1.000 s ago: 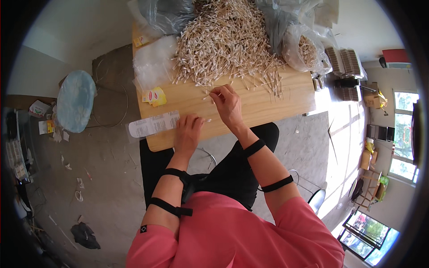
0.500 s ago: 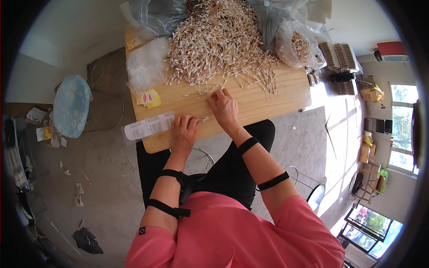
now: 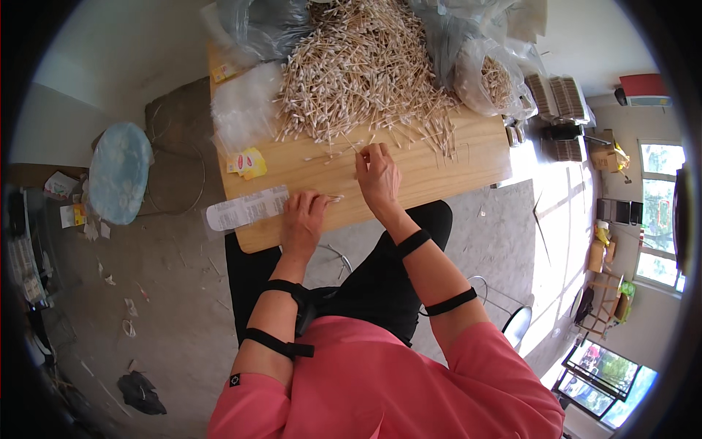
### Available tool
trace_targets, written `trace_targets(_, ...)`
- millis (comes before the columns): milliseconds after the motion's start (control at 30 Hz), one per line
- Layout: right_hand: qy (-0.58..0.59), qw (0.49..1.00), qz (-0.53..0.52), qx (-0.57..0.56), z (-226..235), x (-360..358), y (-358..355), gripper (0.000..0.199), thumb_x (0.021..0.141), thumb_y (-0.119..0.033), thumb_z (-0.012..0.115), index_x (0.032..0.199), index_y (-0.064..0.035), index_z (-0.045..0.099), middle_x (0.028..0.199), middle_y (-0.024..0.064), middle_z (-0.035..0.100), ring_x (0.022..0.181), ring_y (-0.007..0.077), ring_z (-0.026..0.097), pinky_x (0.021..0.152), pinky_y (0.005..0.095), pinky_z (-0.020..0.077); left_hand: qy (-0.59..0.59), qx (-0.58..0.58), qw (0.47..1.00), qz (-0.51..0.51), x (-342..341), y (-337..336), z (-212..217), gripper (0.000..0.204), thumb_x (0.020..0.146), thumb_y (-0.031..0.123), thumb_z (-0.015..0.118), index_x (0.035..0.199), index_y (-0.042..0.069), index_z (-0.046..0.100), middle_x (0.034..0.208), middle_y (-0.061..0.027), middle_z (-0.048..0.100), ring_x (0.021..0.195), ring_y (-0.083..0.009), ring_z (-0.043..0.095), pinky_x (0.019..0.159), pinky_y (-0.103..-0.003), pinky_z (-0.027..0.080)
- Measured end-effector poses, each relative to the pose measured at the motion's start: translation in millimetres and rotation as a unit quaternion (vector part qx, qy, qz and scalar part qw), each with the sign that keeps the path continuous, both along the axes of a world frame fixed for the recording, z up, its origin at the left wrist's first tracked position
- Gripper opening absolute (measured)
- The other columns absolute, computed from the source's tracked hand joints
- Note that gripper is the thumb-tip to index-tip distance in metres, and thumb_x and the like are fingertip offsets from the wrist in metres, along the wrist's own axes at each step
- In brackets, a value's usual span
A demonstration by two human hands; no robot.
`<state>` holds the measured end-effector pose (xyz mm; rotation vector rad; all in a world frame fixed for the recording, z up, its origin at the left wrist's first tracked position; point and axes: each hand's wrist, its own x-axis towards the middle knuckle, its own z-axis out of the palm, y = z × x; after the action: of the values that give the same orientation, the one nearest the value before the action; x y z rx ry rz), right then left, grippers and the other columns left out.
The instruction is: Counting and packaging cotton swabs into plastic bags and containers.
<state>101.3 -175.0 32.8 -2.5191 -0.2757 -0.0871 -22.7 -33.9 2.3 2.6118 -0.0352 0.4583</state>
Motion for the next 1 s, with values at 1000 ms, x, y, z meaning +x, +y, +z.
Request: trace_targets(1000,0.019,0.978,0.205,0.023,1,3,-39,0.024,0.085,-0.013,0.070,0.109,-0.0121,0.066,0.112,0.0088,0.058,0.089,0.0318,0.066,0.072,0.0421,0.0539,-0.003,-0.103,0.995,-0.008,1,30,12,0.079,0.075,0.012,0.079,0.144,0.007,0.039,0.142,-0.0130,0.044,0.131,-0.0361,0.040,0.111,-0.047,0.032)
